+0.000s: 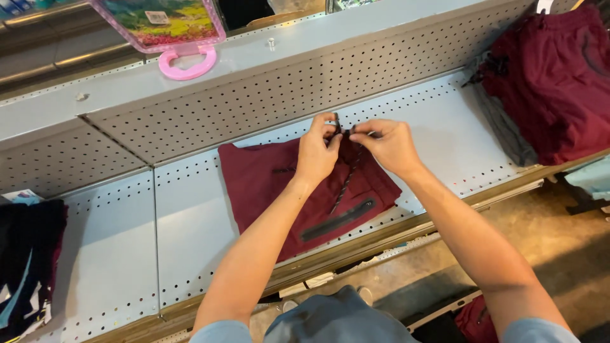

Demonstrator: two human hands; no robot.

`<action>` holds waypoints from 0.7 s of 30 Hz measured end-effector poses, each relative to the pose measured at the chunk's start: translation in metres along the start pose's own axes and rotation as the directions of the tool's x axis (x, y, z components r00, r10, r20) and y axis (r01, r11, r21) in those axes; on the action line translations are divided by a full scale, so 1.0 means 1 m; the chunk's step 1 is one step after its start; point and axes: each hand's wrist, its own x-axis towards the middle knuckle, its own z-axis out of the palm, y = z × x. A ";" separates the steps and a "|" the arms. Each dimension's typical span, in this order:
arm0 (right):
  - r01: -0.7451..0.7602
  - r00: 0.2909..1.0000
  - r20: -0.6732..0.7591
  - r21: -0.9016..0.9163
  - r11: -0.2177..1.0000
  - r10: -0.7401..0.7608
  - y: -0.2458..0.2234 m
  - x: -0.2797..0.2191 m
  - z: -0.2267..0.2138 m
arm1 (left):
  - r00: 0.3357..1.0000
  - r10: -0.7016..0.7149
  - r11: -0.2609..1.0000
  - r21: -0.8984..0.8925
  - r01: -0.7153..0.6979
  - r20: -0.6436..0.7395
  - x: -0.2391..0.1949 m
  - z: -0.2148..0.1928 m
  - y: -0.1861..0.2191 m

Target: Folding a pair of maroon shorts and placing them on a retail shelf.

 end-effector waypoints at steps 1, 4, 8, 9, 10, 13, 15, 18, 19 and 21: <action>0.001 1.000 0.001 -0.001 1.000 -0.001 -0.011 0.001 -0.004 | 1.000 0.000 1.000 -0.001 0.000 -0.002 0.000 -0.002 0.007; 0.006 0.998 0.070 -0.020 1.000 -0.004 -0.029 0.004 -0.010 | 0.997 -0.016 0.995 0.100 0.008 0.074 0.002 -0.008 0.024; 0.270 0.963 0.090 -0.264 0.926 -0.255 -0.035 0.009 -0.009 | 0.981 0.063 0.963 0.247 -0.108 0.181 0.008 -0.011 0.030; 0.375 0.927 0.147 -0.287 0.882 -0.346 -0.043 0.011 -0.010 | 0.972 0.074 0.940 0.310 -0.142 0.222 0.010 -0.010 0.029; 0.372 0.928 0.146 -0.289 0.882 -0.344 -0.031 0.013 -0.008 | 0.972 0.074 0.940 0.309 -0.143 0.224 0.010 -0.008 0.029; 0.306 0.943 0.198 -0.214 0.928 -0.266 -0.005 0.020 -0.004 | 0.950 0.168 0.885 0.385 -0.264 0.265 0.012 -0.003 0.021; 0.151 0.982 0.122 -0.033 0.988 -0.146 0.002 0.021 0.000 | 0.950 0.167 0.881 0.392 -0.264 0.264 0.015 -0.004 0.008; -0.105 0.994 -0.005 0.083 0.991 0.106 0.020 0.022 0.007 | 0.969 0.074 0.903 0.396 -0.166 0.236 0.013 -0.010 0.000; -0.104 0.995 -0.002 0.083 0.991 0.105 0.018 0.021 0.006 | 0.970 0.073 0.903 0.397 -0.163 0.233 0.012 -0.010 0.002; -0.185 0.980 -0.037 0.196 0.963 0.195 0.015 0.019 0.008 | 0.974 0.124 0.923 0.339 -0.183 0.187 0.008 -0.011 0.006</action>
